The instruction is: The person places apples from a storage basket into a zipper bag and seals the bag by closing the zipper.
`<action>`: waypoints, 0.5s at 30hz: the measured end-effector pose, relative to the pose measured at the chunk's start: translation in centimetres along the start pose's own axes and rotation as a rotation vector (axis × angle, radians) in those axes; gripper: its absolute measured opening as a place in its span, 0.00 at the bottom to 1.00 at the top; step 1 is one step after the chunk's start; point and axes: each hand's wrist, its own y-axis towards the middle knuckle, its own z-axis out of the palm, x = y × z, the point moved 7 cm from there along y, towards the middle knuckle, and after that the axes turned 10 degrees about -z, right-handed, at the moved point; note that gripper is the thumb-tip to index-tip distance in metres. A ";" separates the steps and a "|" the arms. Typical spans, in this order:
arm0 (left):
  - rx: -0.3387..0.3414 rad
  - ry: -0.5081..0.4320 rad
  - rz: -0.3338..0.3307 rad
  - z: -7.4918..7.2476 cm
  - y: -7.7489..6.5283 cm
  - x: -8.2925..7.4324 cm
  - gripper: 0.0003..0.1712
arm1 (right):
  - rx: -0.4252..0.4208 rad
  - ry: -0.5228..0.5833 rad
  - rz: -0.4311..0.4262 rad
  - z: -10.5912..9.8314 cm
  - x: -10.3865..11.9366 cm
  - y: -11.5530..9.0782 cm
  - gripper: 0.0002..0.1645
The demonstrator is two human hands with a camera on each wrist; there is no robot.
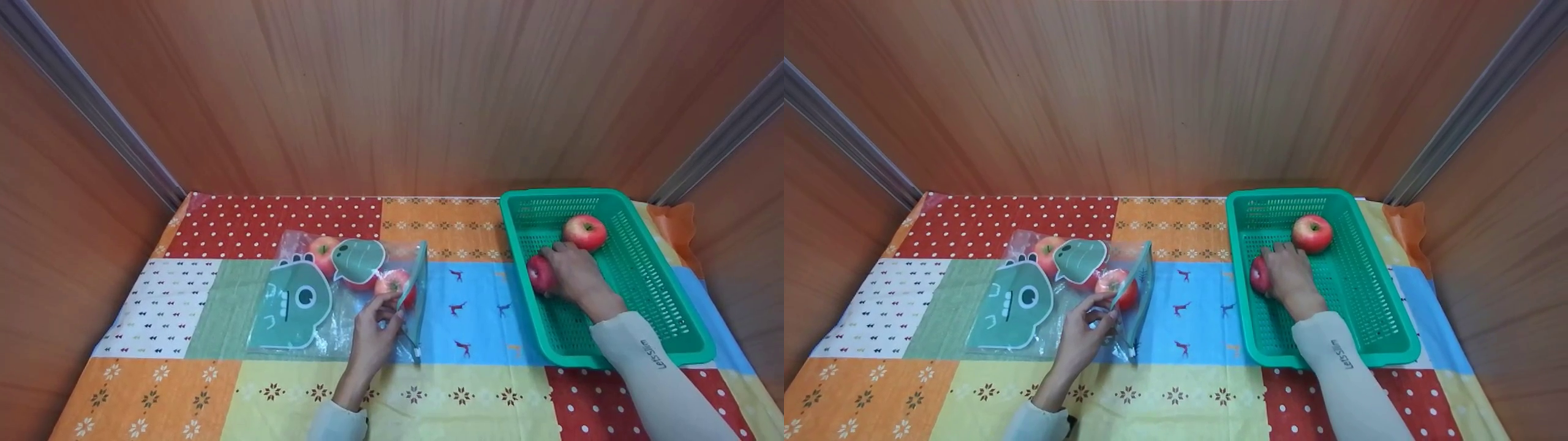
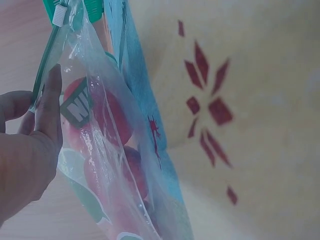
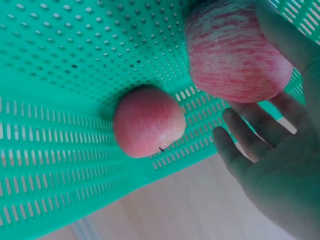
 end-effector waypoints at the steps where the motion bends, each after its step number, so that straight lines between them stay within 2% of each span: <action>1: -0.003 0.000 0.001 0.0 0.0 0.0 0.20 | -0.007 -0.001 -0.004 -0.1 0.1 0.0 0.45; 10: -0.011 0.022 -0.009 0.0 0.0 0.0 0.20 | -0.043 -0.006 -0.024 -0.4 0.6 -0.3 0.42; 15: -0.007 0.032 -0.035 0.0 0.1 0.1 0.20 | -0.015 0.010 0.003 -0.2 0.9 -0.5 0.43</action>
